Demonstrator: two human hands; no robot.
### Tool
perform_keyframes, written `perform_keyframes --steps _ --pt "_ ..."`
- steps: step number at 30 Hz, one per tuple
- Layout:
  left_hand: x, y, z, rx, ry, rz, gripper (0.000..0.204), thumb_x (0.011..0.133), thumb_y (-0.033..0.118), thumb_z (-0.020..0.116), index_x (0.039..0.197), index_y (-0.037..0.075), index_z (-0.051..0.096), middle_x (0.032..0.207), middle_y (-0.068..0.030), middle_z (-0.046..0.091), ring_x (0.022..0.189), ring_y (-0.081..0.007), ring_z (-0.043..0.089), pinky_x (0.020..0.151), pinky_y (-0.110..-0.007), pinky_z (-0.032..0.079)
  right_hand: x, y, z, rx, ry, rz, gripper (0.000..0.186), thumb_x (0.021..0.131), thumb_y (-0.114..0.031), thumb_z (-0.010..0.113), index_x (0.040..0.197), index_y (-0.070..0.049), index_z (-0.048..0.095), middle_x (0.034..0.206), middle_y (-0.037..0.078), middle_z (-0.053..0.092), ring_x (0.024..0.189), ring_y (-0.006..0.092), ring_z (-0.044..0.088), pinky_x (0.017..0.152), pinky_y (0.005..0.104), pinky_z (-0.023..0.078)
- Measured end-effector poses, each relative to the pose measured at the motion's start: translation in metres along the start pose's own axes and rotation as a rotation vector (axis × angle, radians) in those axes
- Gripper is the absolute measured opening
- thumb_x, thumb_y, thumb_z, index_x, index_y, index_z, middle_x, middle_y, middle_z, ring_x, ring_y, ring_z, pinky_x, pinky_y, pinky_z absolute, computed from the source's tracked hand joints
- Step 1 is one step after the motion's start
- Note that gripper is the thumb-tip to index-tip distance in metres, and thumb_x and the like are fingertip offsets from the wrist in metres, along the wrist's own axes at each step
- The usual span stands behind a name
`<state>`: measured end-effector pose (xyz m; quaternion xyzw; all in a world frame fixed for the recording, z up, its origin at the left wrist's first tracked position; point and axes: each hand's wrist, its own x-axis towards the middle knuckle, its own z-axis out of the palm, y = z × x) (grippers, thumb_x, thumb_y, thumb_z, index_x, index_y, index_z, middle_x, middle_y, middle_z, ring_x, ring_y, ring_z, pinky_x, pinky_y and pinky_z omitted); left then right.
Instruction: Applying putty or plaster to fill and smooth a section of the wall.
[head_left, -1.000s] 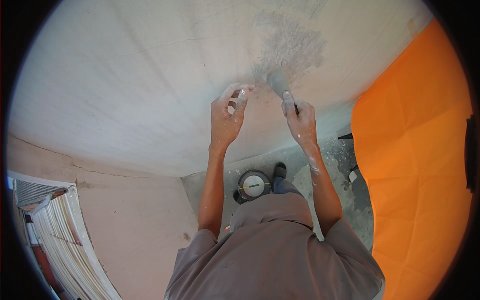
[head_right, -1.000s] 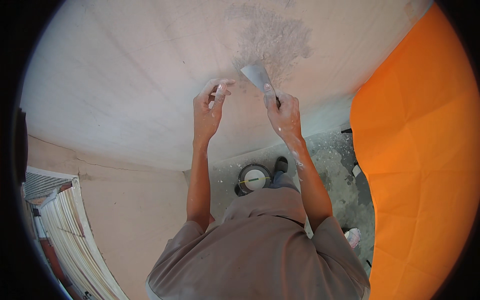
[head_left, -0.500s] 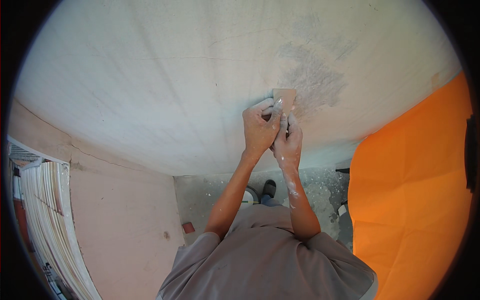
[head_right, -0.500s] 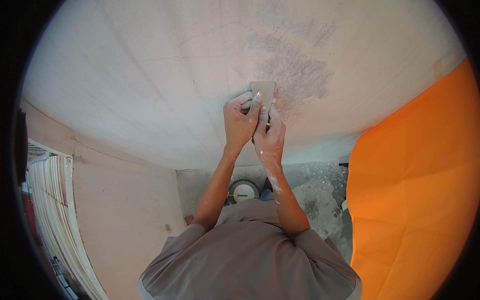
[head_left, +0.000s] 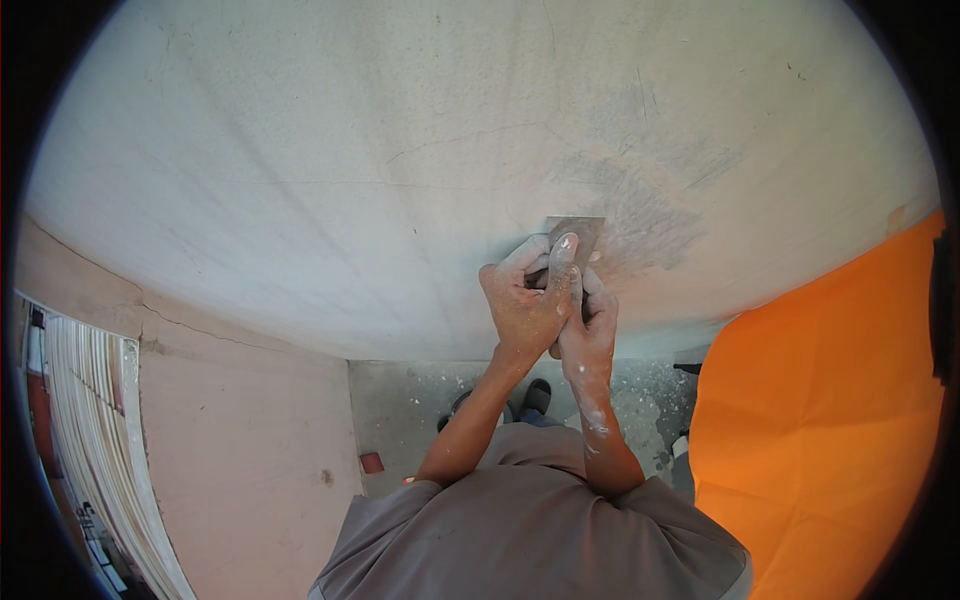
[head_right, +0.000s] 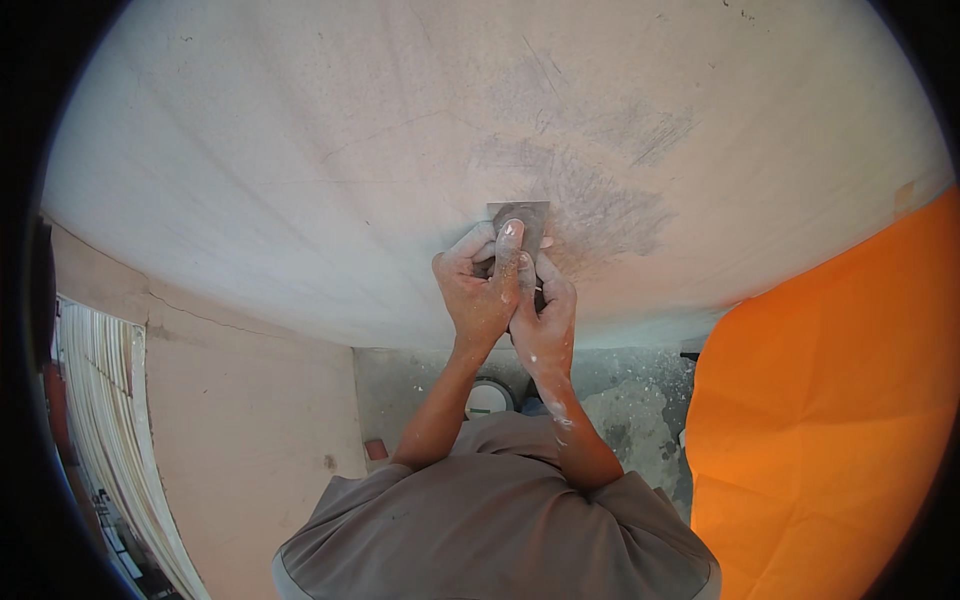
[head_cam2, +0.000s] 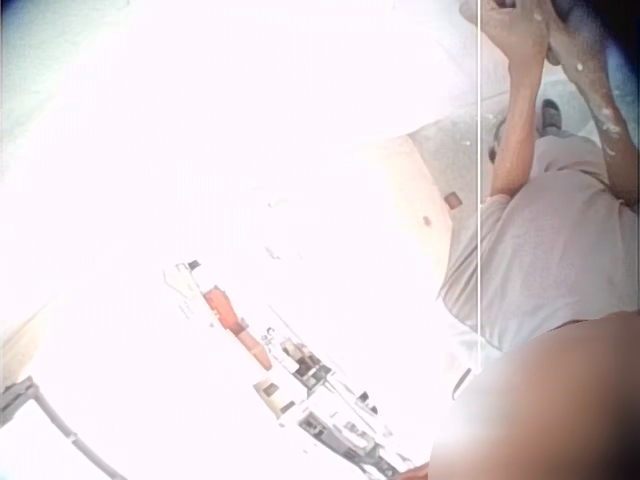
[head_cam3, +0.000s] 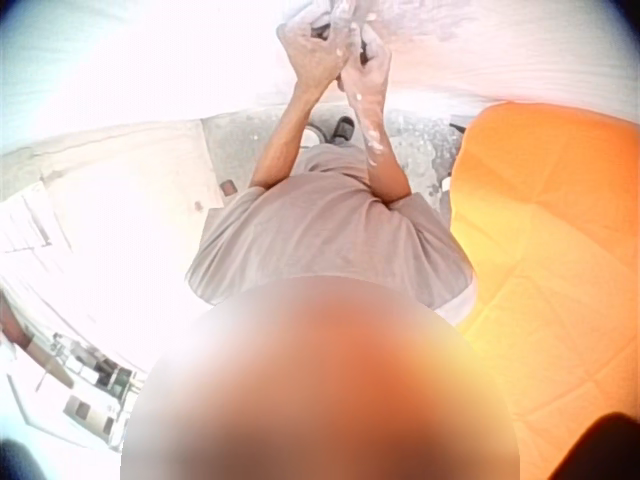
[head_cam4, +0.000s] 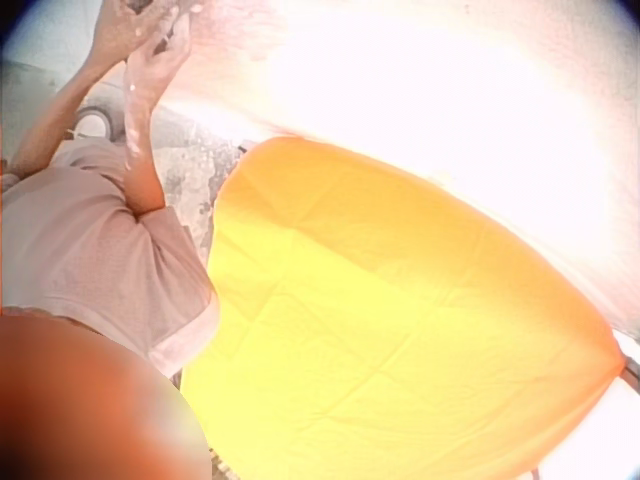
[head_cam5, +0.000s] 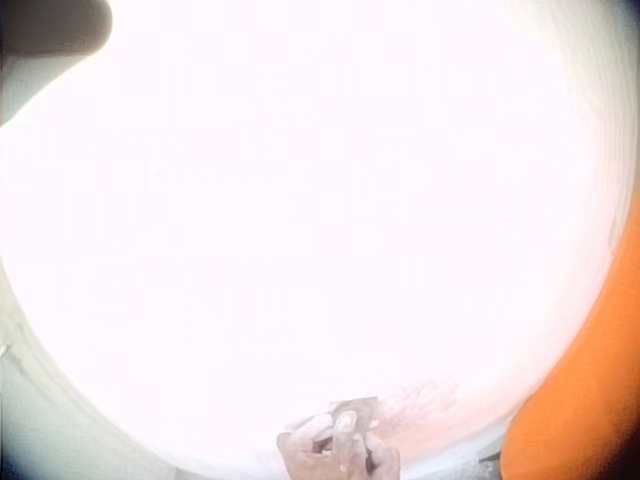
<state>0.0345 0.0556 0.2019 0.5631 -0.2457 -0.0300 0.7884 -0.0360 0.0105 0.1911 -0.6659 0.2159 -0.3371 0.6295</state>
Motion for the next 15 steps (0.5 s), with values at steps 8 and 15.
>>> perform_keyframes --steps 8,15 --pt "-0.002 -0.003 -0.008 -0.010 -0.085 0.038 0.024 0.102 0.015 0.065 0.092 -0.005 0.073 0.079 -0.0081 0.076 0.064 -0.0021 0.055 0.053 -0.020 0.044 -0.003 -0.004 -0.014 0.089 -0.178 0.161 0.041 0.110 -0.038 0.046 0.091 -0.006 0.063 0.057 -0.005 0.047 0.044 0.0021 0.038 0.039 0.0224 0.028" --pt "-0.022 -0.024 -0.013 -0.100 -0.041 -0.112 0.025 0.103 0.016 0.064 0.092 -0.005 0.072 0.082 -0.0111 0.077 0.065 -0.0035 0.058 0.055 -0.022 0.047 -0.015 0.007 -0.007 0.080 -0.128 0.346 0.048 0.110 -0.045 0.043 0.085 -0.007 0.059 0.056 -0.003 0.047 0.039 0.0036 0.037 0.034 0.0226 0.026"
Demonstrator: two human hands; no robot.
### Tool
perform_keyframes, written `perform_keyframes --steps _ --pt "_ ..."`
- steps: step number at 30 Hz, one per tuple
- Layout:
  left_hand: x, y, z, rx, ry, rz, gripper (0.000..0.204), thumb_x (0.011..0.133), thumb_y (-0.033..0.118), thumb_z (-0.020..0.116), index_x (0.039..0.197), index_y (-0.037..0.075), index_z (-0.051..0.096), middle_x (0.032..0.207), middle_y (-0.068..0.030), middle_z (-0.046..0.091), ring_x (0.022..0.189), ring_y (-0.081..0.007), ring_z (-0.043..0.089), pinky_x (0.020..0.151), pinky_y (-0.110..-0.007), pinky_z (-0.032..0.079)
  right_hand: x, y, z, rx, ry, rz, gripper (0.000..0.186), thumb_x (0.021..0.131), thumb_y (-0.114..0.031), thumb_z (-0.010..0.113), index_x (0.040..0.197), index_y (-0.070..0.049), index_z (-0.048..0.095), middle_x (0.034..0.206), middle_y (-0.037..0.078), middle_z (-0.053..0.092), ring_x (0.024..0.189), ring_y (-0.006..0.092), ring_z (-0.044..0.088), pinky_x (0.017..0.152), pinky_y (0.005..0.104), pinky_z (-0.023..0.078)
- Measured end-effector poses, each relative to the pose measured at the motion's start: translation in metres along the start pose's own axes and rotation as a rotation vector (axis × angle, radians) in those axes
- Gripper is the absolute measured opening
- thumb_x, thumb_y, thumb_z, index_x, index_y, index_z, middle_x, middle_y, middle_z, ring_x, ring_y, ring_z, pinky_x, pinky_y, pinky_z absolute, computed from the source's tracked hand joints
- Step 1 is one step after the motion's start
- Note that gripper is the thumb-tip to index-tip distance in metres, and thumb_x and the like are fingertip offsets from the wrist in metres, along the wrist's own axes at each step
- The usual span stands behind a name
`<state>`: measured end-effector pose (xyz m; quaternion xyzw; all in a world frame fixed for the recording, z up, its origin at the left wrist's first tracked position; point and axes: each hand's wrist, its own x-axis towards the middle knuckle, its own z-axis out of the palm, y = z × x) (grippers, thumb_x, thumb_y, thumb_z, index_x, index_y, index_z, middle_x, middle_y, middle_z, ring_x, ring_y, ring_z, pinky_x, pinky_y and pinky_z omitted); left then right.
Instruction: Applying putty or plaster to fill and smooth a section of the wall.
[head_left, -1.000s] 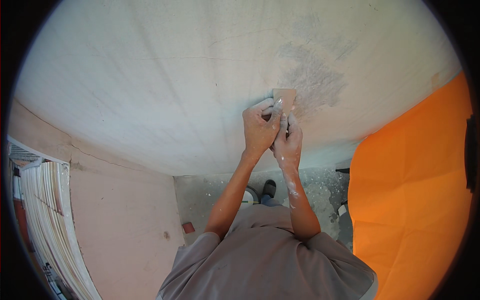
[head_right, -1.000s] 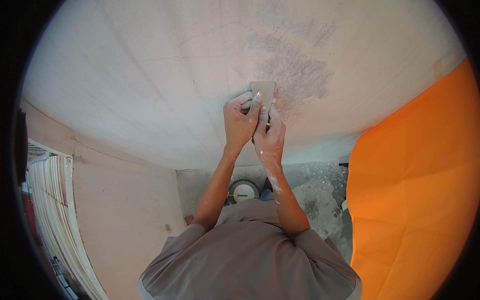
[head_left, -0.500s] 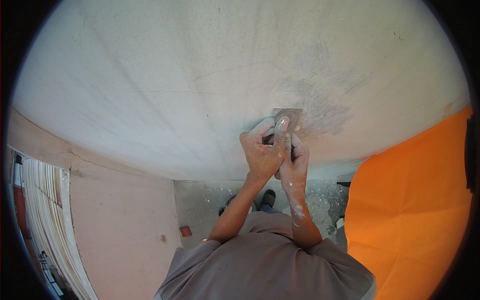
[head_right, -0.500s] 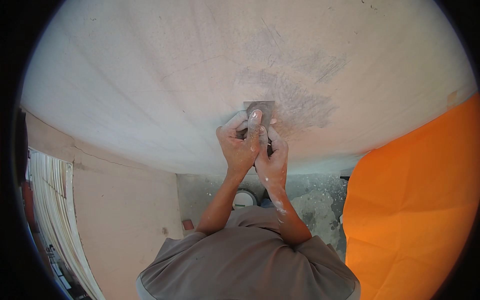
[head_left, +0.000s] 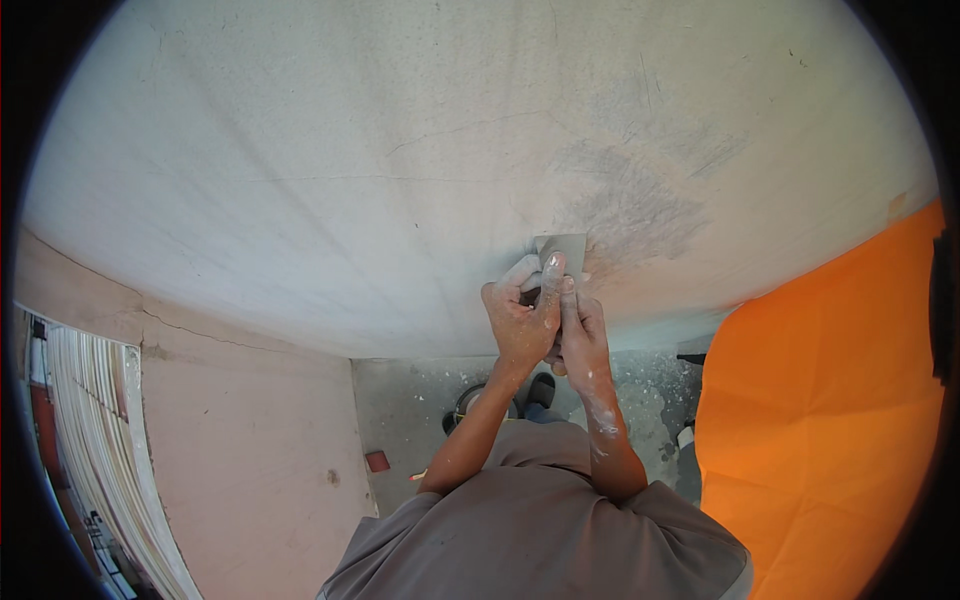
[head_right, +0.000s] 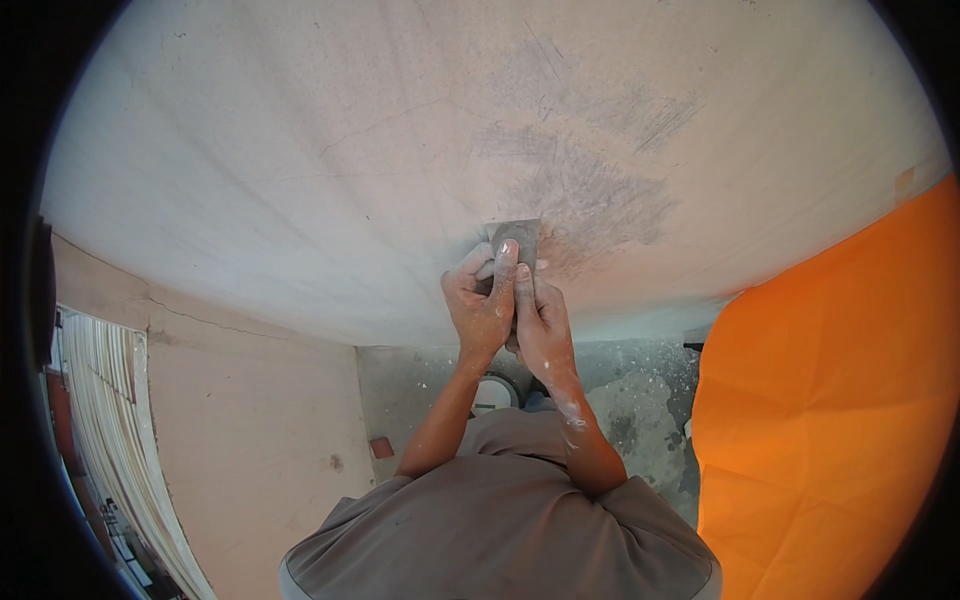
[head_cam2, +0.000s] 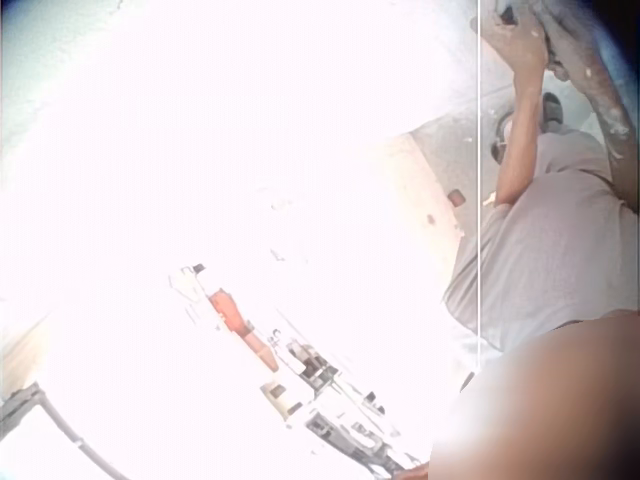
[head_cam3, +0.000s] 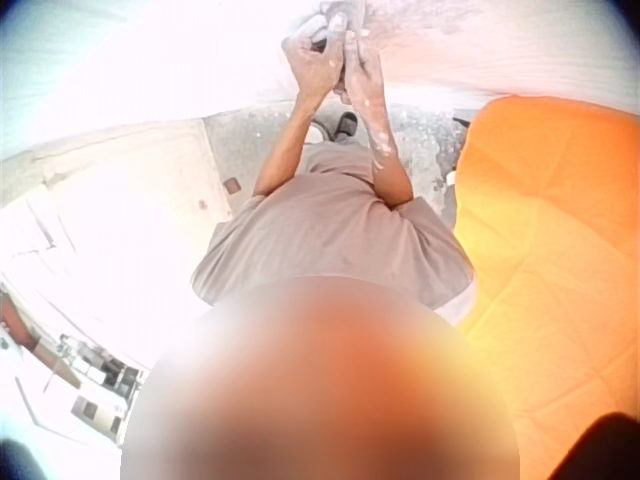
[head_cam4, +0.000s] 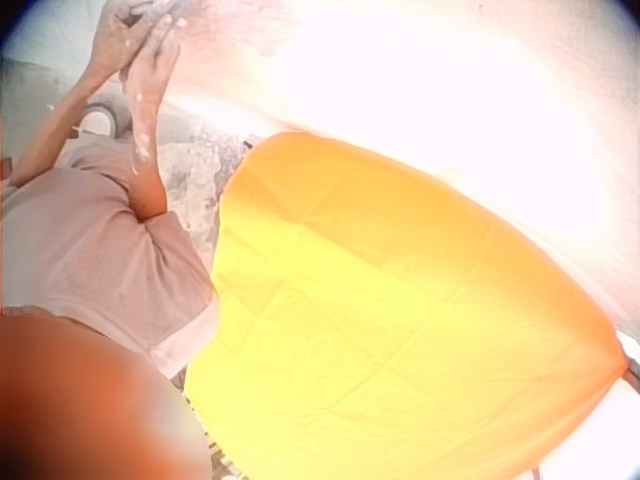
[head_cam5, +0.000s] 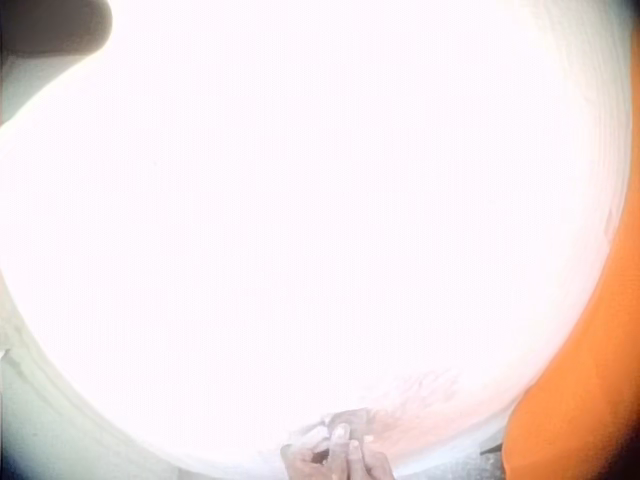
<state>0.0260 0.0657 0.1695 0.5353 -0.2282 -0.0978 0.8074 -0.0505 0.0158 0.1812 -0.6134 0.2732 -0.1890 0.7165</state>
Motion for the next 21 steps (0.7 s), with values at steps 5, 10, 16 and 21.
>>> perform_keyframes --steps 5,10,16,21 --pt "0.013 0.005 -0.001 0.150 0.010 0.063 0.025 0.102 0.017 0.065 0.092 -0.005 0.072 0.079 -0.0084 0.076 0.066 -0.0037 0.057 0.055 -0.022 0.047 0.011 -0.001 0.013 -0.024 0.118 -0.134 0.050 0.109 -0.047 0.046 0.082 -0.007 0.060 0.056 -0.003 0.047 0.038 0.0041 0.038 0.032 0.0241 0.025" --pt "0.005 0.008 0.007 -0.026 0.058 0.014 0.024 0.099 0.013 0.068 0.084 -0.006 0.070 0.074 -0.0083 0.075 0.063 -0.0017 0.053 0.052 -0.022 0.044 0.000 -0.008 0.010 -0.054 0.127 -0.001 0.052 0.111 -0.037 0.044 0.076 -0.001 0.058 0.057 -0.002 0.051 0.047 0.0058 0.045 0.042 0.0263 0.034" --pt "0.012 0.027 0.005 0.025 0.003 0.024 0.023 0.099 0.014 0.067 0.090 -0.007 0.072 0.079 -0.0108 0.077 0.066 -0.0030 0.059 0.054 -0.022 0.047 0.004 0.002 0.012 -0.104 0.186 -0.150 0.053 0.108 -0.047 0.047 0.080 -0.005 0.062 0.057 -0.004 0.049 0.046 0.0041 0.044 0.036 0.0251 0.032" --pt "0.004 0.016 -0.001 0.064 -0.028 0.011 0.024 0.099 0.014 0.068 0.088 -0.007 0.072 0.076 -0.0098 0.076 0.065 -0.0028 0.057 0.054 -0.022 0.046 -0.002 0.019 0.015 -0.013 0.206 -0.153 0.052 0.109 -0.045 0.047 0.081 -0.004 0.062 0.058 -0.003 0.051 0.045 0.0036 0.043 0.036 0.0244 0.031"
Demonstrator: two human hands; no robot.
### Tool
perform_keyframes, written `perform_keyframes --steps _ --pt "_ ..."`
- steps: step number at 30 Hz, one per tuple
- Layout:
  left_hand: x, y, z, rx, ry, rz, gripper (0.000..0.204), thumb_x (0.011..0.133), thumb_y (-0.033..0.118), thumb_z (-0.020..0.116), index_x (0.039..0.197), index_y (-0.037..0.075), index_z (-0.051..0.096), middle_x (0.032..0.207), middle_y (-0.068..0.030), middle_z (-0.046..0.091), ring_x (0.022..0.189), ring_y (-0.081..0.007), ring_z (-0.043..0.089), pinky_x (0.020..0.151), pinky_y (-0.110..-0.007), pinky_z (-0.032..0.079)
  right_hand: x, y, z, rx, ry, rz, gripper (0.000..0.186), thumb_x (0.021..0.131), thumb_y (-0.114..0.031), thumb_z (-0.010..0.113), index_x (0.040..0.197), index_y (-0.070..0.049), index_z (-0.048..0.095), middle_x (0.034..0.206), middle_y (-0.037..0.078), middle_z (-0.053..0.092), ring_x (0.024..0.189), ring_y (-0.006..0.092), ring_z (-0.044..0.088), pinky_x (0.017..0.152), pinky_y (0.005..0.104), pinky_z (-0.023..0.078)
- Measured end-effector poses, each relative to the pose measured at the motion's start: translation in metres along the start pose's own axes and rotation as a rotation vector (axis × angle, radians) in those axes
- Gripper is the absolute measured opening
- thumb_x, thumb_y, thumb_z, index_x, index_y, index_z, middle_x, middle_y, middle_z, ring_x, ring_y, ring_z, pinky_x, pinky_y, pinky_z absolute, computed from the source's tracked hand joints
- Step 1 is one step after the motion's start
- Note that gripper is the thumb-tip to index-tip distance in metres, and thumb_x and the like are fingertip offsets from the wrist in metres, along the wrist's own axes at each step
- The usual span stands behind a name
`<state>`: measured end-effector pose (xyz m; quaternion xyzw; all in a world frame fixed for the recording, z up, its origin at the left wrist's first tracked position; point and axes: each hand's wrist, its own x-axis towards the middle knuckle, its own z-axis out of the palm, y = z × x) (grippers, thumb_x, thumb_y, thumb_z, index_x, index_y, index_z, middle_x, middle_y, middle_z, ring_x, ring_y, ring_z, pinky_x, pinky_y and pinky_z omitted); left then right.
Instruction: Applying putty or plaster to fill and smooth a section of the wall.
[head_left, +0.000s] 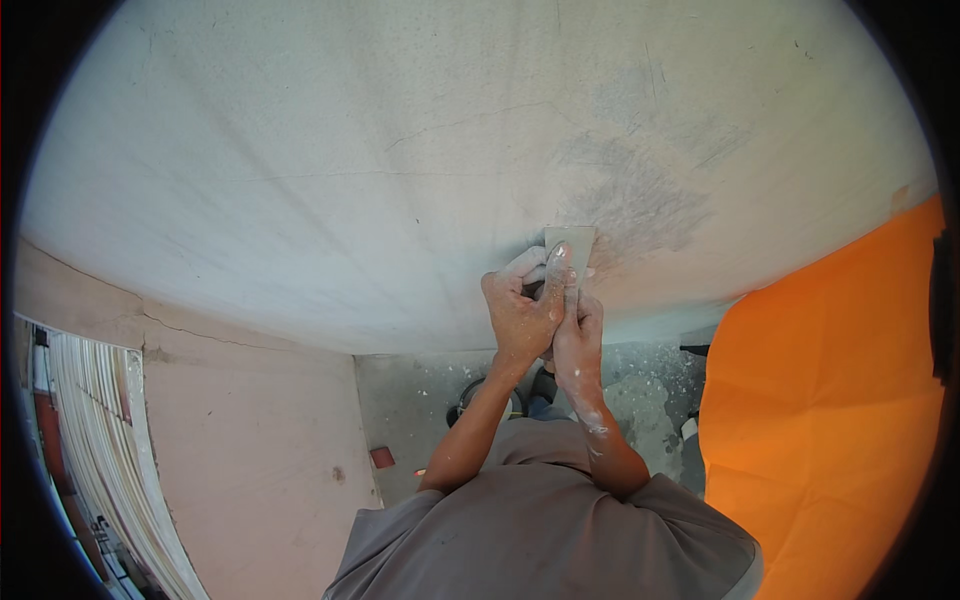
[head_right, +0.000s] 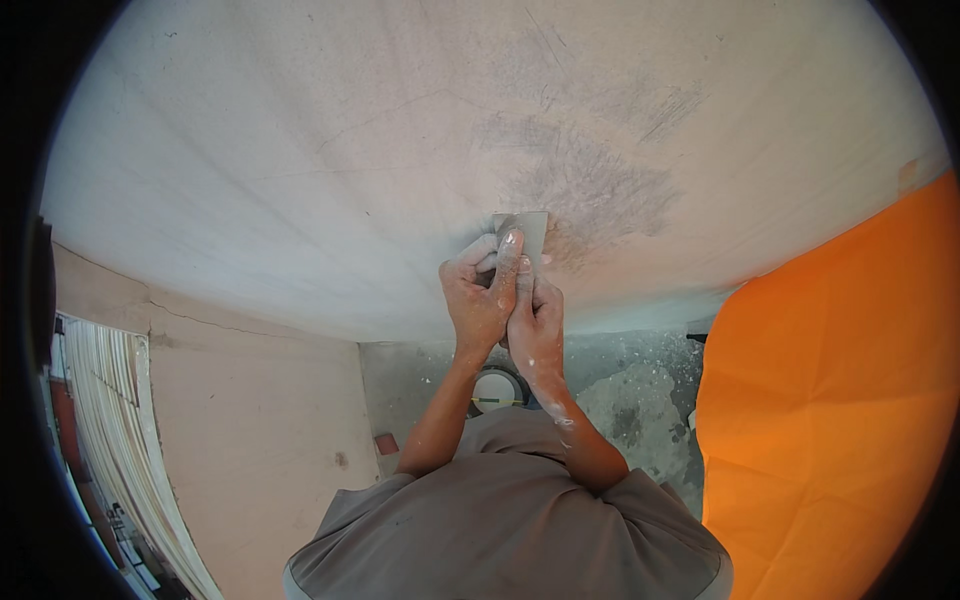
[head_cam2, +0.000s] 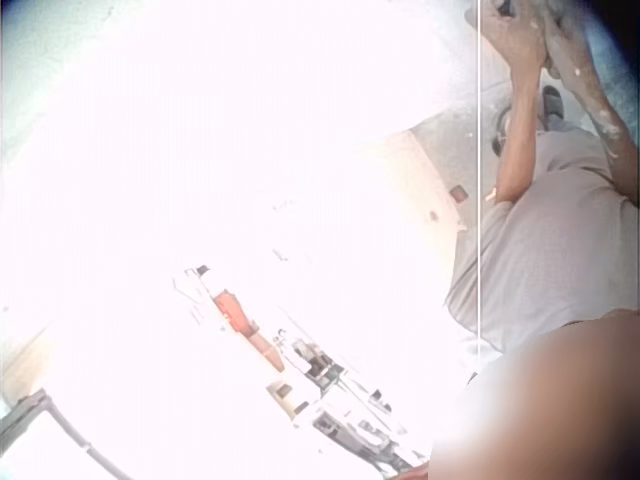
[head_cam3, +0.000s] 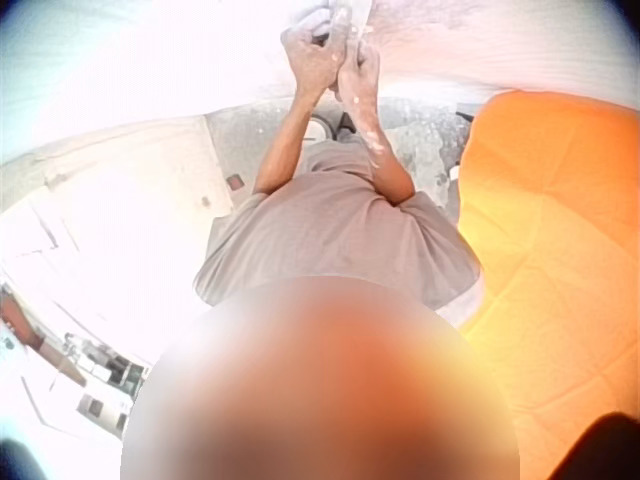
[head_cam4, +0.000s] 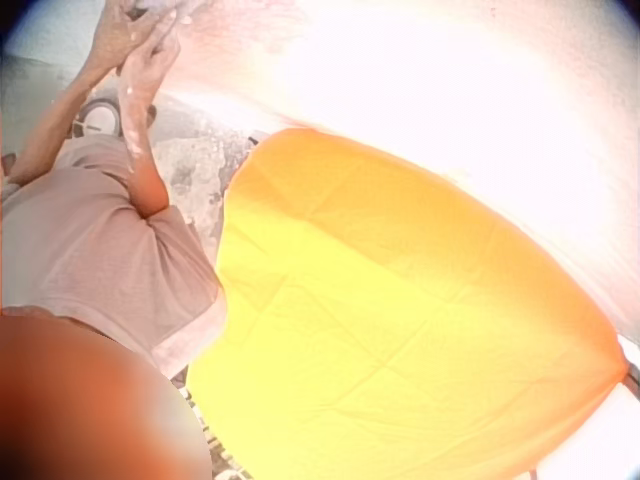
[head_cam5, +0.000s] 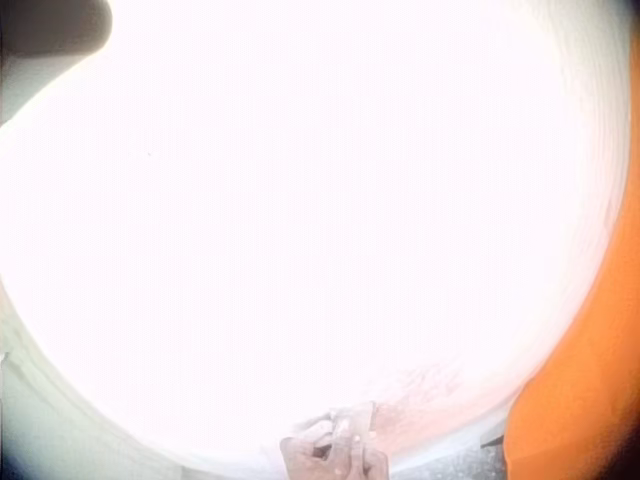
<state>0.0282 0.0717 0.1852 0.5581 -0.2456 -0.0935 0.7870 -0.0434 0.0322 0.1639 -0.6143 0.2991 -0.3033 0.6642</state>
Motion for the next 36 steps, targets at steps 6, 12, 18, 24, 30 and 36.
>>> perform_keyframes --steps 6,12,18,24,30,36 --pt "0.002 -0.008 -0.009 0.089 -0.039 -0.050 0.026 0.100 0.015 0.068 0.086 -0.007 0.071 0.072 -0.0012 0.069 0.067 -0.0031 0.057 0.054 -0.021 0.045 -0.003 -0.002 0.007 0.044 0.012 0.088 0.050 0.109 -0.044 0.046 0.082 -0.005 0.061 0.060 -0.003 0.054 0.041 0.0030 0.042 0.034 0.0237 0.029" --pt "0.001 -0.014 -0.003 0.069 -0.021 -0.023 0.026 0.100 0.015 0.067 0.085 -0.006 0.071 0.072 -0.0022 0.070 0.068 -0.0030 0.058 0.054 -0.021 0.045 0.008 0.012 -0.002 0.049 0.020 -0.010 0.049 0.109 -0.045 0.047 0.083 -0.005 0.060 0.060 -0.003 0.053 0.041 0.0032 0.041 0.034 0.0236 0.028" --pt "-0.003 -0.021 0.001 -0.050 0.032 -0.062 0.023 0.097 0.013 0.070 0.083 -0.006 0.070 0.068 -0.0032 0.071 0.063 -0.0013 0.051 0.053 -0.021 0.042 0.004 0.013 0.000 0.019 0.024 -0.043 0.053 0.111 -0.038 0.046 0.080 0.003 0.062 0.067 -0.002 0.058 0.064 0.0047 0.048 0.055 0.0260 0.041" --pt "-0.001 -0.018 0.004 -0.077 0.034 -0.071 0.024 0.098 0.013 0.069 0.084 -0.007 0.071 0.073 -0.0075 0.074 0.064 -0.0024 0.054 0.053 -0.021 0.043 0.003 0.011 -0.005 0.011 -0.019 0.028 0.049 0.108 -0.046 0.048 0.082 -0.006 0.060 0.055 -0.003 0.049 0.037 0.0046 0.039 0.031 0.0243 0.026" --pt "0.000 -0.012 0.009 -0.066 0.042 -0.001 0.023 0.098 0.012 0.069 0.082 -0.006 0.070 0.070 -0.0042 0.072 0.063 -0.0015 0.053 0.051 -0.021 0.041 0.004 0.011 -0.007 -0.036 -0.006 0.042 0.051 0.108 -0.047 0.048 0.080 -0.006 0.058 0.054 -0.003 0.048 0.037 0.0048 0.039 0.031 0.0249 0.025" --pt "0.004 -0.010 0.003 -0.024 0.013 -0.027 0.029 0.102 0.017 0.065 0.084 -0.005 0.072 0.076 -0.0083 0.074 0.065 -0.0045 0.058 0.054 -0.022 0.045 0.011 -0.002 0.000 -0.067 0.014 -0.046 0.054 0.107 -0.049 0.048 0.076 -0.006 0.058 0.054 -0.003 0.047 0.038 0.0049 0.038 0.032 0.0256 0.026"
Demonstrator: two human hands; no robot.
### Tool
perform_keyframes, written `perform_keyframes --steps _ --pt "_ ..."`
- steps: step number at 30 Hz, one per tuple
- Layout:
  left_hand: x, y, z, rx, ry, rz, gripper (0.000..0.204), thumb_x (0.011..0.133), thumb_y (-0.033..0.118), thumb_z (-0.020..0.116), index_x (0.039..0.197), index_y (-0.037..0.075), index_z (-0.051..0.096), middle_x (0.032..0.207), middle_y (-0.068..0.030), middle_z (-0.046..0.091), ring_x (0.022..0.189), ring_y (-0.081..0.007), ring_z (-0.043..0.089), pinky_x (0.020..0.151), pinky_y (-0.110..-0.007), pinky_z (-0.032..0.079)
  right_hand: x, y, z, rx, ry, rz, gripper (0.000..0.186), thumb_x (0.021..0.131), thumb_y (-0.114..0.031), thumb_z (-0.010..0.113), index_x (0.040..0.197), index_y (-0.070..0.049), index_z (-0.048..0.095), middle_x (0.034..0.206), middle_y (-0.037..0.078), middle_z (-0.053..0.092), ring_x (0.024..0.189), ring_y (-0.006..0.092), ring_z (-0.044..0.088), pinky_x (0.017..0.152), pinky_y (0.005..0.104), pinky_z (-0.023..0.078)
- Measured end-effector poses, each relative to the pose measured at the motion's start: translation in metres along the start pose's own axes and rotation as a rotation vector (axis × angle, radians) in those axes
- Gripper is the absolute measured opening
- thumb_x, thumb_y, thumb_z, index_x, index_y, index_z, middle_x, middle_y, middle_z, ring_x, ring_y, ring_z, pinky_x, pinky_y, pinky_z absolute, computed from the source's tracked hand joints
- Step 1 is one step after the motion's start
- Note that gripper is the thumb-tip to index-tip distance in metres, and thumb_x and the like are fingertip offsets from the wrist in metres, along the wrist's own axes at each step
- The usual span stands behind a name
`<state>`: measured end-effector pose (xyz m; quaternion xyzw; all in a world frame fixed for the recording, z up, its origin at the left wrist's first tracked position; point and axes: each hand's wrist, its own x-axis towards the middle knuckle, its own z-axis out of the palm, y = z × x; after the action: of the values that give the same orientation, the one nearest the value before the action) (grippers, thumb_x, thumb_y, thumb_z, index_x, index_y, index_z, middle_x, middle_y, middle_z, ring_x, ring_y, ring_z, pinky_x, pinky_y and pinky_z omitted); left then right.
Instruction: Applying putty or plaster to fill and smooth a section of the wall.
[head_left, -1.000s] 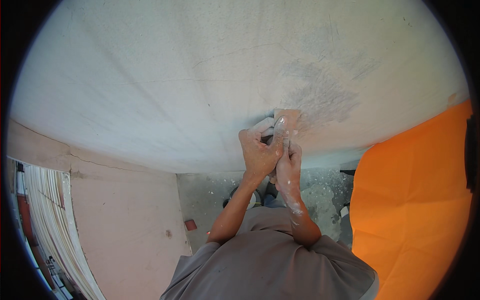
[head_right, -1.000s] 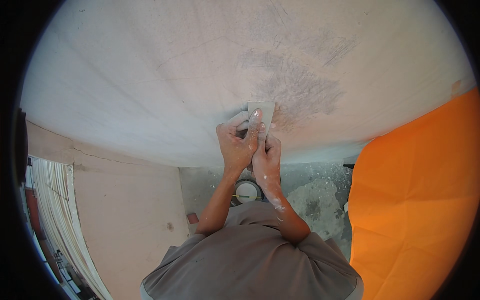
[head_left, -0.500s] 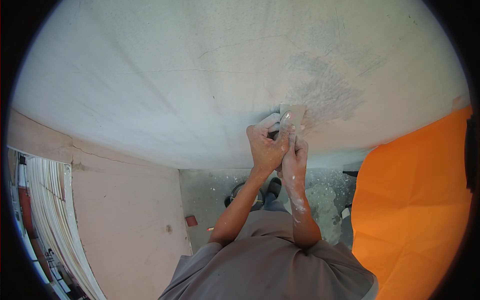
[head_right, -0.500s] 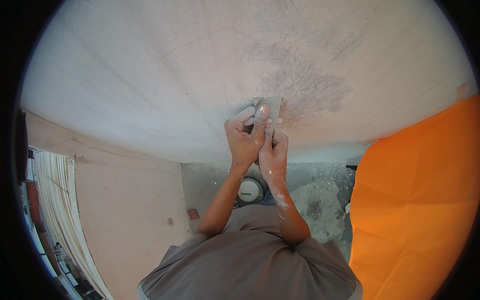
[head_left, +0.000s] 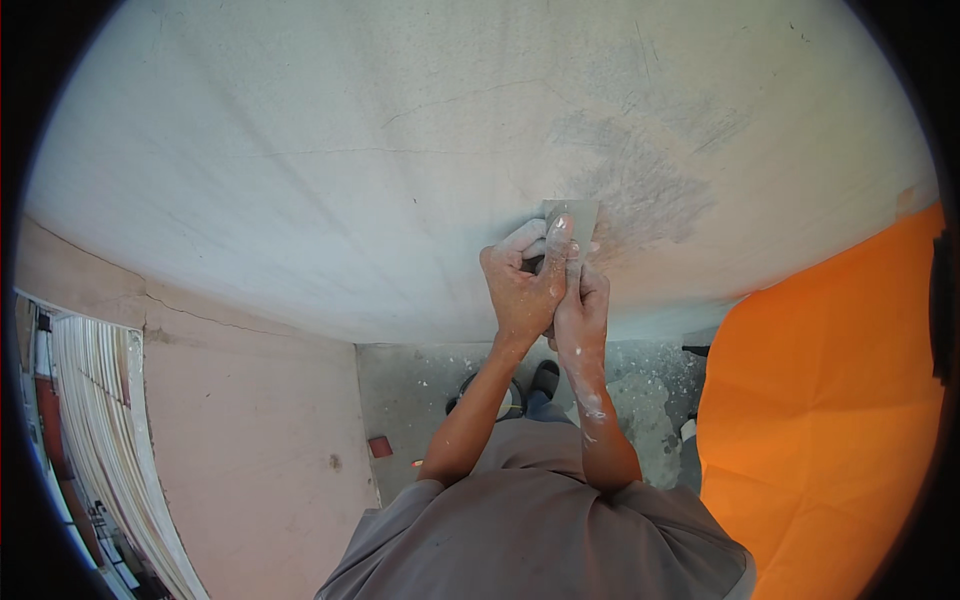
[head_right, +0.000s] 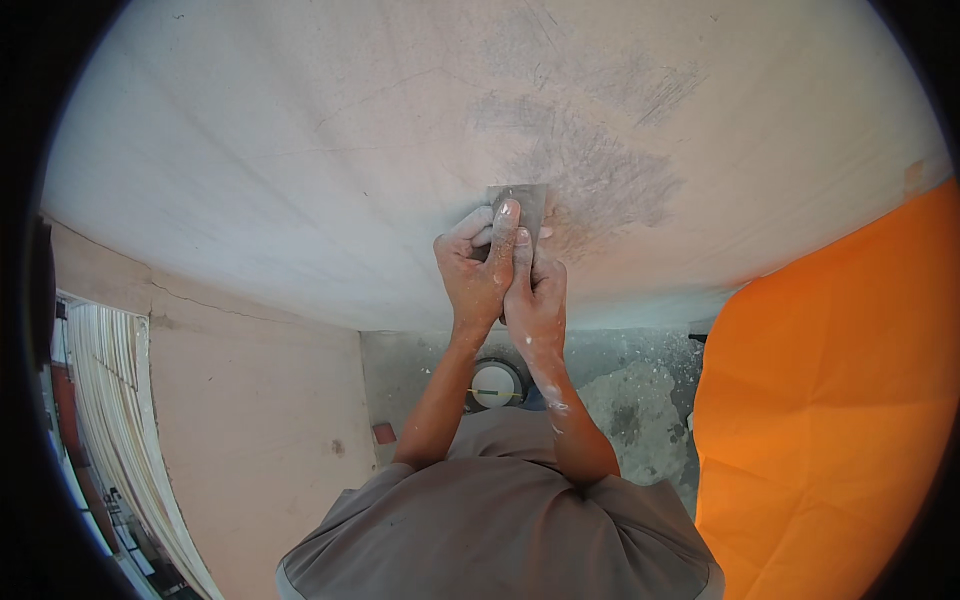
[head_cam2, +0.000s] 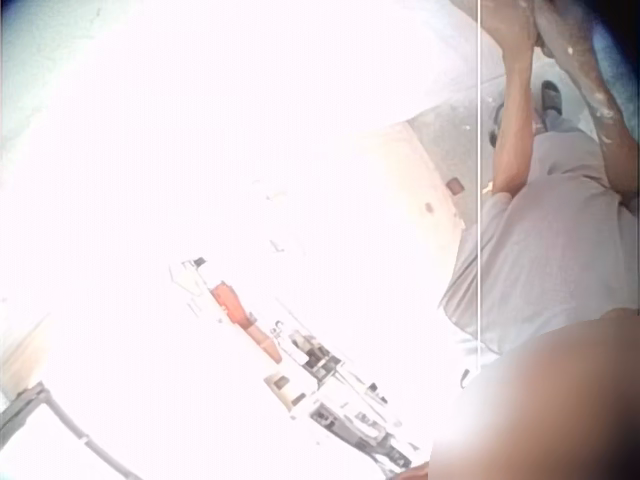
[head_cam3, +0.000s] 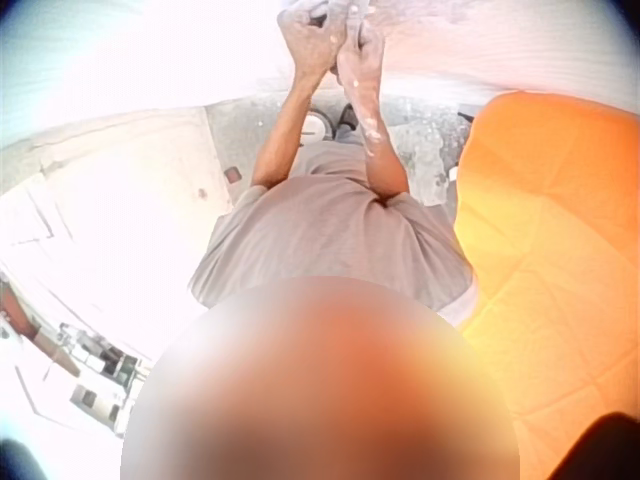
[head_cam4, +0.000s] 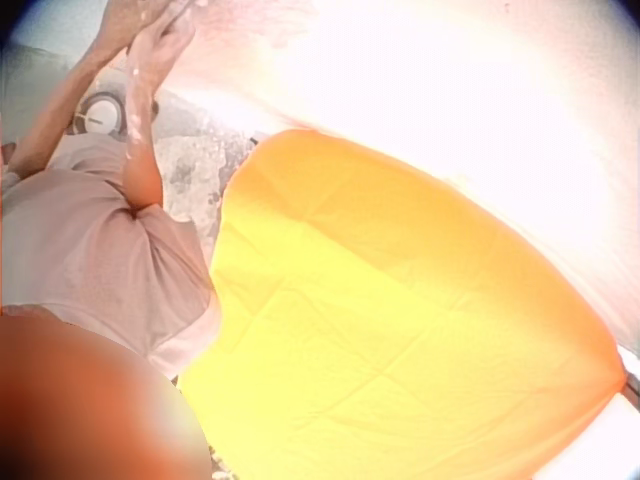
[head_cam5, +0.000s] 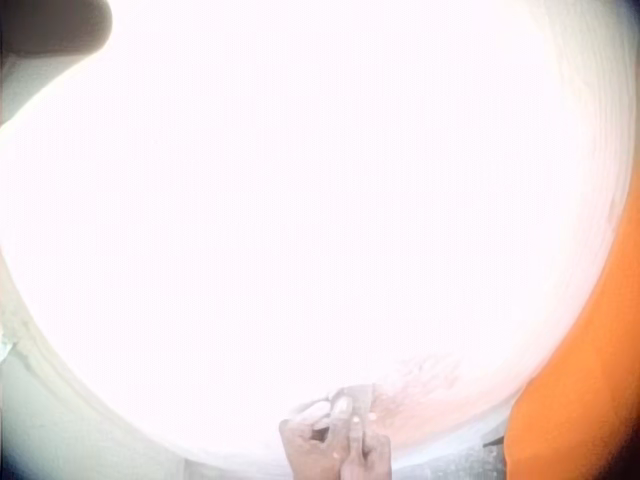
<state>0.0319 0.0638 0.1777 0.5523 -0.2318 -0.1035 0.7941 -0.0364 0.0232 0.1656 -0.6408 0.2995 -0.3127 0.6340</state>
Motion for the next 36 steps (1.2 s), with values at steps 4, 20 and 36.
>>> perform_keyframes --steps 4,20,36 --pt "-0.003 -0.007 0.001 0.002 0.000 -0.011 0.030 0.103 0.019 0.065 0.087 -0.005 0.073 0.078 -0.0088 0.075 0.066 -0.0046 0.058 0.056 -0.023 0.046 0.000 0.010 -0.002 0.002 -0.037 -0.011 0.055 0.108 -0.049 0.047 0.077 -0.005 0.059 0.054 -0.003 0.047 0.038 0.0053 0.039 0.033 0.0258 0.026" --pt "-0.009 -0.006 -0.009 0.141 -0.008 -0.065 0.028 0.099 0.019 0.069 0.085 -0.005 0.073 0.068 0.0011 0.066 0.063 -0.0017 0.051 0.052 -0.021 0.040 -0.018 0.001 0.005 0.152 0.013 0.257 0.053 0.110 -0.040 0.046 0.081 0.001 0.062 0.064 -0.001 0.056 0.053 0.0043 0.045 0.045 0.0248 0.034" --pt "-0.014 0.011 0.017 -0.169 -0.019 -0.082 0.030 0.105 0.023 0.062 0.096 -0.004 0.073 0.083 -0.0097 0.076 0.070 -0.0048 0.060 0.060 -0.022 0.049 -0.008 -0.036 -0.028 -0.195 -0.116 -0.072 0.049 0.111 -0.033 0.043 0.086 0.006 0.058 0.064 0.014 0.052 0.062 0.0163 0.050 0.060 0.0371 0.042"
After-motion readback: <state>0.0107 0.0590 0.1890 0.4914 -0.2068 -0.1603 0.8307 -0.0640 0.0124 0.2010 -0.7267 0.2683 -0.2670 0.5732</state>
